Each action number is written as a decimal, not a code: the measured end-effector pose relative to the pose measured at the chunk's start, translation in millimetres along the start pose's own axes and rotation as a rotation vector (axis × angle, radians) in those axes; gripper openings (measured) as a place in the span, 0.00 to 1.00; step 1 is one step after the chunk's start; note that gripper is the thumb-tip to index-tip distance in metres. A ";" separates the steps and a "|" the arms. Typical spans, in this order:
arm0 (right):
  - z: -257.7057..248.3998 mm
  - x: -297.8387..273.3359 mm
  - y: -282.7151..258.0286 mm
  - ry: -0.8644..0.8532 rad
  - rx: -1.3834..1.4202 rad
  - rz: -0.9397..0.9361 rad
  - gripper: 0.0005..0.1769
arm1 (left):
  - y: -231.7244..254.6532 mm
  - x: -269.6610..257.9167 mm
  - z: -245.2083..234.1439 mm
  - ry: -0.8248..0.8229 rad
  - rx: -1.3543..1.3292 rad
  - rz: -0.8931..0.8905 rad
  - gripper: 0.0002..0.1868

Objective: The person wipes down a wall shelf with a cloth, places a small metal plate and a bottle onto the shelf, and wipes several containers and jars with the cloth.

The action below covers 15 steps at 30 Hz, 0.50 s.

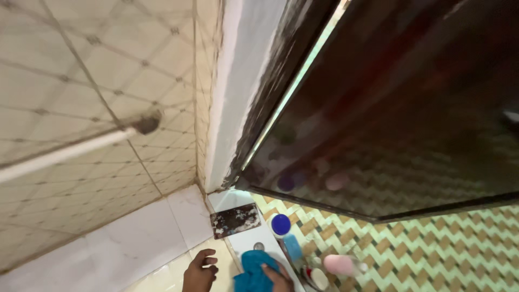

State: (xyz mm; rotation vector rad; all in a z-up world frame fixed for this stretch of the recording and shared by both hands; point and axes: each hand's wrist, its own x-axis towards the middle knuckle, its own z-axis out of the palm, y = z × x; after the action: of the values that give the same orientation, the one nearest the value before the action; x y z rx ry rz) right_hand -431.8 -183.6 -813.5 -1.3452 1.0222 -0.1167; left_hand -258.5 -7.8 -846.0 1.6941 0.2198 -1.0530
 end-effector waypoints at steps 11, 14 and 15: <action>-60.9 153.2 204.4 -0.022 0.121 0.118 0.29 | -165.3 273.9 73.0 0.316 0.168 0.259 0.49; -47.1 141.3 223.3 -0.046 0.129 0.139 0.29 | -151.5 295.1 73.4 0.078 -0.164 0.016 0.36; -43.8 136.6 220.4 -0.057 0.132 0.133 0.29 | -147.3 292.7 67.9 0.047 -0.207 -0.045 0.25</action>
State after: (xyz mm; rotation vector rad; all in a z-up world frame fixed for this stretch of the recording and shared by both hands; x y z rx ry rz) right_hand -484.2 -235.7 -1065.9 -1.1521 1.0346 -0.0448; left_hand -210.8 -106.4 -1162.3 1.5337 0.3856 -0.9892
